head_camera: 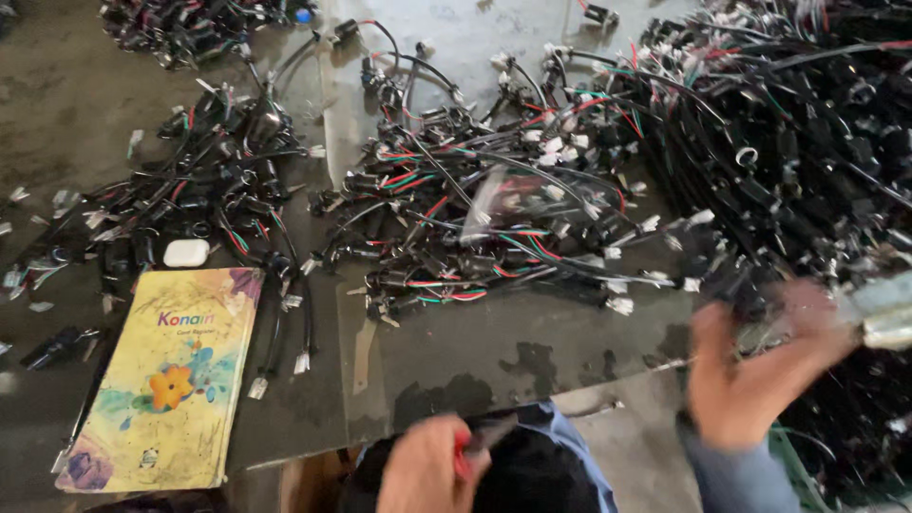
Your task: The person repeatedly picks up black cables from a pile on a table, uses red-handled pliers to strip the outer insulation, and discards the stripped pieces. The process is repeated for multiple cables throughout the clip.
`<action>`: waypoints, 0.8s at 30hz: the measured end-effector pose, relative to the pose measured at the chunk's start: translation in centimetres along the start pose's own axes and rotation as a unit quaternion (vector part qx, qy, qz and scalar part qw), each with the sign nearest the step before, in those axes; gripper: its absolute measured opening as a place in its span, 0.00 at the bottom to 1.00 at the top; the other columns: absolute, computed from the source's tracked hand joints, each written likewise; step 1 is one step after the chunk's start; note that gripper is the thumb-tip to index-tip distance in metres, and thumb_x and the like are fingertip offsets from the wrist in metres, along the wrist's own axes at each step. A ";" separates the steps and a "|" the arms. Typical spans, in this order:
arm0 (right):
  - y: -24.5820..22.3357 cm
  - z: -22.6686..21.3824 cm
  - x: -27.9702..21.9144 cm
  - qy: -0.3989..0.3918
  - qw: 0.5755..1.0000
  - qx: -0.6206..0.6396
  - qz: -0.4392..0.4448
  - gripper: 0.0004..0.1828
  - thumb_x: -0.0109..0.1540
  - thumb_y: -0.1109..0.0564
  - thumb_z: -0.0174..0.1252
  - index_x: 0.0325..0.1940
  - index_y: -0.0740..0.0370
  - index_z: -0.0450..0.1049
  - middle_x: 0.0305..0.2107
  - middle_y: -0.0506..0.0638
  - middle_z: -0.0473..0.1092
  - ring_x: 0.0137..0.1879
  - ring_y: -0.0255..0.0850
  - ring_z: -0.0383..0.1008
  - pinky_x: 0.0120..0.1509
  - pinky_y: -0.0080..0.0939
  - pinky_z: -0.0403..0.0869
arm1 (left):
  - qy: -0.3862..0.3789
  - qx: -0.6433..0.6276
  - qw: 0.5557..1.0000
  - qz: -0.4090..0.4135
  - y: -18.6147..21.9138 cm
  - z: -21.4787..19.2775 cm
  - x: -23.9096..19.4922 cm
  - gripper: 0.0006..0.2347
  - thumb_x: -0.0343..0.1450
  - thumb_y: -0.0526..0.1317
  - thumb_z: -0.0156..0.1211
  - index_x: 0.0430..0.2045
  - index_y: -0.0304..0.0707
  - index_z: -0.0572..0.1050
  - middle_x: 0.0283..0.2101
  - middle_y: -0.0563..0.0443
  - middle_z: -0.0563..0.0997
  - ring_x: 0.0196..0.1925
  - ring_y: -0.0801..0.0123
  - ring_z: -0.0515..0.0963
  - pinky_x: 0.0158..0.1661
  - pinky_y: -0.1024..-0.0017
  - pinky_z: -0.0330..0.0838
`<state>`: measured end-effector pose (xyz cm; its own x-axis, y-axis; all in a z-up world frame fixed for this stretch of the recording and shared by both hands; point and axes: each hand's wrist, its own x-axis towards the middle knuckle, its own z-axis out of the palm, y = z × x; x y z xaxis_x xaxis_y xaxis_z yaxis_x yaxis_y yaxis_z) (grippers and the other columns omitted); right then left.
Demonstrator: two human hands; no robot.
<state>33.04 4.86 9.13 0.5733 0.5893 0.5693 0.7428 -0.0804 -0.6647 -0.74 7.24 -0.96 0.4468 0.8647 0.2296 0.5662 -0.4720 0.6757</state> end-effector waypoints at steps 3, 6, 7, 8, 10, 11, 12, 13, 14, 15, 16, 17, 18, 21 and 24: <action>-1.9 1.4 2.3 0.031 0.990 0.029 -0.137 0.23 0.69 0.58 0.62 0.62 0.68 0.62 0.58 0.59 0.63 0.64 0.46 0.64 0.68 0.43 0.65 | -0.027 0.096 0.991 -0.088 3.7 -4.1 4.6 0.17 0.63 0.50 0.70 0.37 0.42 0.73 0.39 0.50 0.78 0.44 0.53 0.76 0.45 0.56 0.66; -4.3 3.9 1.7 -0.087 0.977 0.020 -0.193 0.22 0.58 0.57 0.67 0.51 0.65 0.69 0.50 0.57 0.69 0.59 0.54 0.69 0.65 0.50 0.67 | 0.062 0.153 0.985 -0.041 6.0 -5.0 8.3 0.21 0.58 0.51 0.70 0.37 0.38 0.74 0.38 0.49 0.76 0.46 0.51 0.73 0.46 0.53 0.63; -5.0 4.6 1.4 -0.119 0.977 0.039 -0.170 0.21 0.57 0.57 0.67 0.51 0.65 0.71 0.50 0.58 0.69 0.58 0.54 0.70 0.62 0.49 0.69 | 0.075 0.160 0.983 -0.046 6.3 -4.8 8.9 0.20 0.60 0.52 0.70 0.35 0.40 0.74 0.38 0.49 0.76 0.47 0.52 0.73 0.47 0.54 0.64; -5.5 5.2 1.2 -0.151 0.976 0.057 -0.147 0.21 0.57 0.57 0.67 0.51 0.64 0.72 0.50 0.59 0.70 0.56 0.55 0.72 0.59 0.48 0.71 | 0.088 0.166 0.981 -0.052 6.4 -4.6 9.3 0.19 0.61 0.53 0.69 0.34 0.41 0.74 0.38 0.50 0.75 0.48 0.53 0.73 0.48 0.55 0.64; -6.2 6.2 1.2 -0.181 0.970 0.063 -0.147 0.21 0.56 0.57 0.67 0.50 0.64 0.72 0.49 0.58 0.70 0.55 0.55 0.72 0.57 0.48 0.72 | 0.115 0.178 0.976 -0.048 6.1 -4.2 9.6 0.18 0.62 0.54 0.69 0.33 0.41 0.75 0.39 0.49 0.75 0.49 0.53 0.73 0.49 0.55 0.64; -6.3 6.4 1.2 -0.195 0.968 0.064 -0.146 0.21 0.55 0.57 0.67 0.50 0.64 0.73 0.49 0.58 0.70 0.55 0.55 0.73 0.56 0.48 0.72 | 0.128 0.181 0.974 -0.034 5.9 -4.0 9.3 0.19 0.62 0.54 0.69 0.34 0.40 0.75 0.40 0.49 0.75 0.49 0.52 0.73 0.49 0.55 0.64; -6.3 6.7 1.4 -0.199 0.967 0.061 -0.150 0.21 0.55 0.57 0.67 0.50 0.64 0.73 0.49 0.58 0.70 0.55 0.56 0.73 0.56 0.48 0.72 | 0.142 0.184 0.972 -0.019 5.6 -3.7 9.2 0.19 0.62 0.53 0.68 0.35 0.39 0.75 0.41 0.48 0.75 0.50 0.52 0.73 0.49 0.55 0.64; -6.3 7.0 1.6 -0.205 0.965 0.060 -0.155 0.21 0.55 0.57 0.67 0.50 0.64 0.73 0.49 0.58 0.70 0.55 0.56 0.73 0.56 0.48 0.72 | 0.141 0.184 0.972 -0.021 5.3 -3.5 8.9 0.19 0.62 0.53 0.68 0.35 0.39 0.75 0.41 0.48 0.75 0.50 0.52 0.73 0.50 0.55 0.64; -6.4 7.4 1.9 -0.211 0.963 0.059 -0.159 0.21 0.56 0.57 0.67 0.50 0.64 0.73 0.48 0.58 0.71 0.54 0.56 0.72 0.56 0.48 0.71 | 0.141 0.185 0.972 -0.023 5.1 -3.4 8.7 0.19 0.62 0.53 0.68 0.35 0.39 0.75 0.42 0.48 0.75 0.50 0.52 0.73 0.50 0.55 0.64; -6.4 7.9 2.4 -0.221 0.959 0.063 -0.166 0.21 0.56 0.56 0.67 0.50 0.64 0.72 0.48 0.58 0.71 0.54 0.56 0.73 0.55 0.48 0.72 | 0.143 0.186 0.972 -0.020 4.9 -3.3 8.7 0.19 0.62 0.53 0.68 0.35 0.39 0.75 0.42 0.47 0.76 0.50 0.52 0.73 0.50 0.55 0.64; -6.5 8.5 3.0 -0.230 0.955 0.067 -0.172 0.21 0.56 0.55 0.67 0.51 0.64 0.72 0.48 0.58 0.71 0.53 0.56 0.73 0.54 0.48 0.72 | 0.138 0.184 0.973 -0.026 4.8 -3.2 8.8 0.19 0.62 0.53 0.68 0.35 0.39 0.75 0.41 0.48 0.76 0.50 0.52 0.73 0.50 0.55 0.64; -6.6 9.0 3.5 -0.240 0.952 0.071 -0.178 0.21 0.57 0.54 0.67 0.51 0.64 0.72 0.48 0.58 0.71 0.52 0.56 0.73 0.53 0.48 0.72 | 0.131 0.182 0.974 -0.031 4.7 -3.1 8.9 0.18 0.62 0.53 0.69 0.34 0.39 0.75 0.41 0.48 0.76 0.49 0.52 0.73 0.50 0.54 0.64; -6.8 9.8 4.3 -0.241 0.949 0.064 -0.194 0.22 0.57 0.54 0.67 0.52 0.63 0.72 0.46 0.58 0.70 0.52 0.56 0.73 0.54 0.49 0.71 | 0.125 0.180 0.975 -0.037 4.7 -3.0 9.0 0.18 0.62 0.53 0.69 0.33 0.40 0.76 0.40 0.49 0.76 0.49 0.53 0.73 0.50 0.54 0.64; -7.3 12.8 6.9 -0.252 0.935 0.040 -0.245 0.24 0.58 0.51 0.67 0.53 0.63 0.71 0.45 0.58 0.69 0.53 0.57 0.71 0.57 0.52 0.70 | 0.166 0.183 0.969 -0.019 4.6 -2.9 8.8 0.17 0.61 0.53 0.68 0.32 0.41 0.75 0.41 0.48 0.76 0.50 0.52 0.73 0.50 0.55 0.65; -8.0 17.4 10.0 -0.284 0.921 -0.010 -0.267 0.34 0.58 0.41 0.67 0.60 0.66 0.68 0.49 0.61 0.69 0.58 0.60 0.69 0.62 0.55 0.67 | 0.159 0.176 0.971 -0.017 4.6 -2.8 8.7 0.17 0.63 0.52 0.68 0.31 0.40 0.75 0.40 0.48 0.76 0.49 0.52 0.73 0.50 0.54 0.65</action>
<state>26.82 25.36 11.66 -0.1443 0.8743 0.4634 0.8757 0.3309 -0.3516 3.75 13.05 6.10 0.2196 0.8635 0.4540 0.8032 -0.4242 0.4182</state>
